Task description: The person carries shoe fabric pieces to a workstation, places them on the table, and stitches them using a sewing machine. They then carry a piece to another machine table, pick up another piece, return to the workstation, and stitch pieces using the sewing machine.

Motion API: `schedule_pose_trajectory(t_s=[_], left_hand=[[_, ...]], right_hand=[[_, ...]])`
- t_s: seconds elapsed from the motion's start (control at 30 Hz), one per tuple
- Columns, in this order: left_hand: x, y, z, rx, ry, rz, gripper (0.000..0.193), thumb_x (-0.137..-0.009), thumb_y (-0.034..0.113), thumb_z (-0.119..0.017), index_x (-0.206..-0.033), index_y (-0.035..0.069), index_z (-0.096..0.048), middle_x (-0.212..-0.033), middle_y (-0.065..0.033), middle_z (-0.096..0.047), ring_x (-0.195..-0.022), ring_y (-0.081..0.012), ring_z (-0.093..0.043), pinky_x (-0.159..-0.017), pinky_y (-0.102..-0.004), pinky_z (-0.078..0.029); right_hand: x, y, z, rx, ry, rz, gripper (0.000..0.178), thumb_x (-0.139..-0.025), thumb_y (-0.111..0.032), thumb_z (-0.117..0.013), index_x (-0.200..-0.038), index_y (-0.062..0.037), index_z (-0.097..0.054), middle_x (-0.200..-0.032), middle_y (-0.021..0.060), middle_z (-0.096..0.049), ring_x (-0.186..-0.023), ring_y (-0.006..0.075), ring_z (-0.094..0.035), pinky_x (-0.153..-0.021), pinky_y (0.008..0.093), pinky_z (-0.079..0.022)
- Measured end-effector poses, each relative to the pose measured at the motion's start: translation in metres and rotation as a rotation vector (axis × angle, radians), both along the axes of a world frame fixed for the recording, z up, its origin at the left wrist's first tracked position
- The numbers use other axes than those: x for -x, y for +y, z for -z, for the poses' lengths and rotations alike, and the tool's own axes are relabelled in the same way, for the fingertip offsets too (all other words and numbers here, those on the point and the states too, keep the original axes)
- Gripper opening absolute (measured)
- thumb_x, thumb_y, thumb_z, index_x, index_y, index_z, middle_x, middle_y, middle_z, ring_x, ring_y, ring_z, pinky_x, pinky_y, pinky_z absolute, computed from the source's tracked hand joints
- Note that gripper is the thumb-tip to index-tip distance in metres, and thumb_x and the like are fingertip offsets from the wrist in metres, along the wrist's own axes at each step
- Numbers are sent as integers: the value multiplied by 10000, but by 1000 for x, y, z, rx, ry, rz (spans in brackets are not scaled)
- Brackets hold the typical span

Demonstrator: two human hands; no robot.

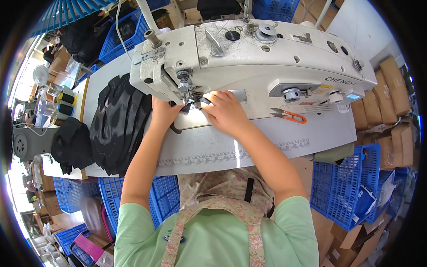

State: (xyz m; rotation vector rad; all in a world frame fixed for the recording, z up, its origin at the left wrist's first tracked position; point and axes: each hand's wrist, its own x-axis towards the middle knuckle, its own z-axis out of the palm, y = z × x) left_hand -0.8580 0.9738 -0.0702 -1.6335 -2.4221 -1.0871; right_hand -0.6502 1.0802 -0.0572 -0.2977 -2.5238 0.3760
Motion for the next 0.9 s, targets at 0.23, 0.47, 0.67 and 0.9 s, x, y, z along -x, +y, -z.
schedule_pose_trajectory(t_s=[0.23,0.47,0.67,0.9], left_hand=[[-2,0,-1,-4,-17,-12,276,-660,188,-800,-914,103,-737,-1100,-108,-623,-1145,-384,-473,-959,-462,-403],[-1,-2,-1,-22,-5,21,256,-668,200,-793,-895,94,-738,-1071,-104,-641,-1154,-367,-477,-976,-457,-386],[-3,-4,0,-27,-27,5,252,-670,205,-792,-894,102,-739,-1074,-82,-640,-1157,-366,-474,-969,-457,-391],[-2,-1,5,-20,-53,-21,262,-667,216,-797,-901,112,-739,-1098,-74,-633,-1175,-373,-456,-962,-460,-393]], right_hand=[[1,-1,5,-43,35,8,121,-771,-138,-681,-889,-112,-678,-1025,59,-617,-1053,264,-551,-964,429,-416],[1,-9,3,-38,19,30,120,-776,-166,-687,-878,-103,-691,-1027,83,-612,-1034,269,-551,-971,424,-420],[0,-10,0,-55,17,-11,233,-816,-202,-674,-1034,-125,-697,-886,87,-537,-997,288,-530,-933,413,-407],[1,-11,-1,-60,-27,5,270,-817,-246,-678,-1062,-133,-695,-897,97,-541,-1013,299,-526,-942,424,-397]])
